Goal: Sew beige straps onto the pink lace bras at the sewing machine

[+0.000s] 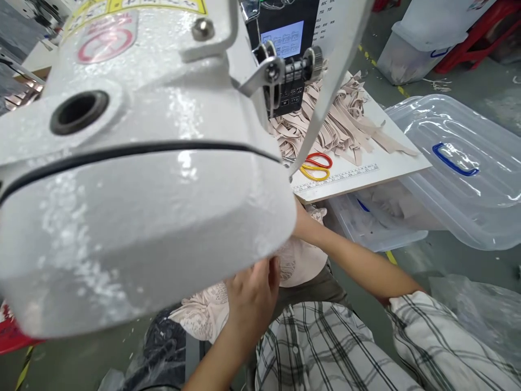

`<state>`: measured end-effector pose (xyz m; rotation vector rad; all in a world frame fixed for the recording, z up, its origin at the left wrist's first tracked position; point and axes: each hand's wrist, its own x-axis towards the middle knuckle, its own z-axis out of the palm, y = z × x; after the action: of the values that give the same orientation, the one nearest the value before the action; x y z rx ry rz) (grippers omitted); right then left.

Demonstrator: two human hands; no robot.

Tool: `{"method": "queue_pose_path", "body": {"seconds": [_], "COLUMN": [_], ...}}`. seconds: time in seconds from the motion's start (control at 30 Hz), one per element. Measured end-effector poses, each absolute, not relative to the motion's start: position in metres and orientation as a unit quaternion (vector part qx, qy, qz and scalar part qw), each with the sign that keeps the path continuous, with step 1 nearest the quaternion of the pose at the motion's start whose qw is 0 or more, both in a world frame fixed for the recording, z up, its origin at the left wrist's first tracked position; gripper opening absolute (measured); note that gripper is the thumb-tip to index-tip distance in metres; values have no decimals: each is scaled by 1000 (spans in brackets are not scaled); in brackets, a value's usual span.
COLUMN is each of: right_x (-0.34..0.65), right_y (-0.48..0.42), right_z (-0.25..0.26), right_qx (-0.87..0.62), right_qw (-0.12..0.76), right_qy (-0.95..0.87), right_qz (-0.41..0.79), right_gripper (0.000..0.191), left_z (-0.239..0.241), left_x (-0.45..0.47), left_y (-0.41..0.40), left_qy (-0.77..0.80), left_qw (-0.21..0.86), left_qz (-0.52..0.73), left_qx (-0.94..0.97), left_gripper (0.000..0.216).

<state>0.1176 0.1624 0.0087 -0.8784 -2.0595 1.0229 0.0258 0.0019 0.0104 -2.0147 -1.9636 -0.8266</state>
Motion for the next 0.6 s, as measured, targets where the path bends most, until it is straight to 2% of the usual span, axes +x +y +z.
{"method": "queue_pose_path", "body": {"seconds": [0.23, 0.3, 0.37, 0.43, 0.53, 0.6], "right_x": [120, 124, 131, 141, 154, 161], "right_y": [163, 160, 152, 142, 125, 115], "right_z": [8, 4, -2, -9, -21, -28], "right_qx": [-295, -298, -318, -344, -362, -359], "right_qw": [375, 398, 419, 431, 422, 414], "right_qy": [-764, -739, -709, -682, -661, -659], "right_qz": [435, 454, 469, 481, 504, 515], "right_gripper": [9, 2, 8, 14, 16, 16], "left_z": [8, 4, -1, -8, -17, -21], "left_x": [25, 21, 14, 5, -5, -8], "left_y": [0, -2, -5, -7, -5, -2], "left_qy": [-662, -663, -673, -693, -700, -689], "left_qw": [108, 97, 73, -4, -219, -321], "left_qz": [-275, -307, -359, -427, -506, -520], "left_qx": [-689, -675, -643, -581, -453, -389], "left_gripper": [40, 42, 42, 39, 38, 42]}}
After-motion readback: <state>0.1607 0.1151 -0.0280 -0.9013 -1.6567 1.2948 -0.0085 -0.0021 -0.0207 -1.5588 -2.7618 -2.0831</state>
